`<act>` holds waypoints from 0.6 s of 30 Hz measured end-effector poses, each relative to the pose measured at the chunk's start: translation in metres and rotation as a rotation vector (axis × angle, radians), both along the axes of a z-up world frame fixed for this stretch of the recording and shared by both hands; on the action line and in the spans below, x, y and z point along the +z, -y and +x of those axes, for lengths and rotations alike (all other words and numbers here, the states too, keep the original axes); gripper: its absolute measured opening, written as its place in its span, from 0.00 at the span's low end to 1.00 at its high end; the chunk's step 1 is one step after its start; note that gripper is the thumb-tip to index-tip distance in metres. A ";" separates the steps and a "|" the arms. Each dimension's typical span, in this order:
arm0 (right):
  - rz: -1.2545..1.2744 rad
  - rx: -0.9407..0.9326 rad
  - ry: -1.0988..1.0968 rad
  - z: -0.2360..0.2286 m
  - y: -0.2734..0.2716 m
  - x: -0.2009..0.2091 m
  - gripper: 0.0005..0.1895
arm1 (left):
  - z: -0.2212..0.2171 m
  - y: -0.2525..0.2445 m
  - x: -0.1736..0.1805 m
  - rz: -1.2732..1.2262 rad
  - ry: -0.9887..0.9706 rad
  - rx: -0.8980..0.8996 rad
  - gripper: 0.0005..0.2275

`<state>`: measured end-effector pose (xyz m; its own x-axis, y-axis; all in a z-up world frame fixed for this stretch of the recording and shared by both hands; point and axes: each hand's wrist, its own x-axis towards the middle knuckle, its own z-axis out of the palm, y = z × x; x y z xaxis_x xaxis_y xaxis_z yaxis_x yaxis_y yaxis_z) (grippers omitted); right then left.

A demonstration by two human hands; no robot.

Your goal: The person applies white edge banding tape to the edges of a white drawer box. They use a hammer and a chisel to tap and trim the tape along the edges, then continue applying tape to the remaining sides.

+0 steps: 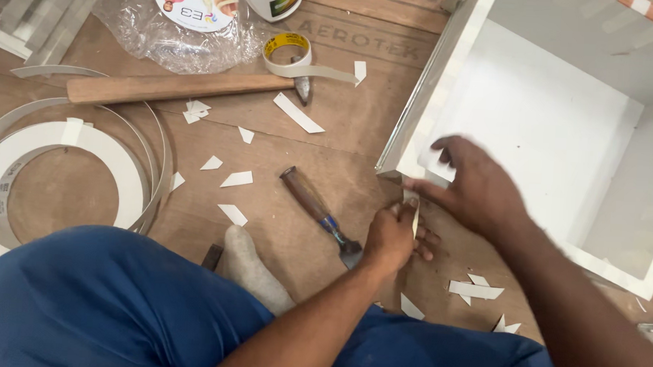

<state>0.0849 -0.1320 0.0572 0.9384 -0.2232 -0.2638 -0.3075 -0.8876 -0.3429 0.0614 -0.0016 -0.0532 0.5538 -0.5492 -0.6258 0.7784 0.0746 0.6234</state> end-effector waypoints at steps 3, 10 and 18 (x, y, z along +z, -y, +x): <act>-0.039 0.136 -0.002 -0.005 0.000 -0.019 0.35 | 0.008 -0.002 -0.008 0.015 -0.040 -0.102 0.18; -0.137 0.122 0.155 -0.011 -0.010 -0.036 0.23 | 0.020 0.004 -0.011 0.013 -0.057 -0.097 0.18; -0.280 0.032 0.079 -0.017 -0.023 -0.040 0.25 | 0.012 0.005 -0.014 -0.030 -0.072 0.003 0.16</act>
<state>0.0680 -0.1088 0.0168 0.9612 -0.2472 -0.1221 -0.2602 -0.9598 -0.1049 0.0730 -0.0070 -0.0670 0.5098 -0.5667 -0.6473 0.8208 0.0949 0.5633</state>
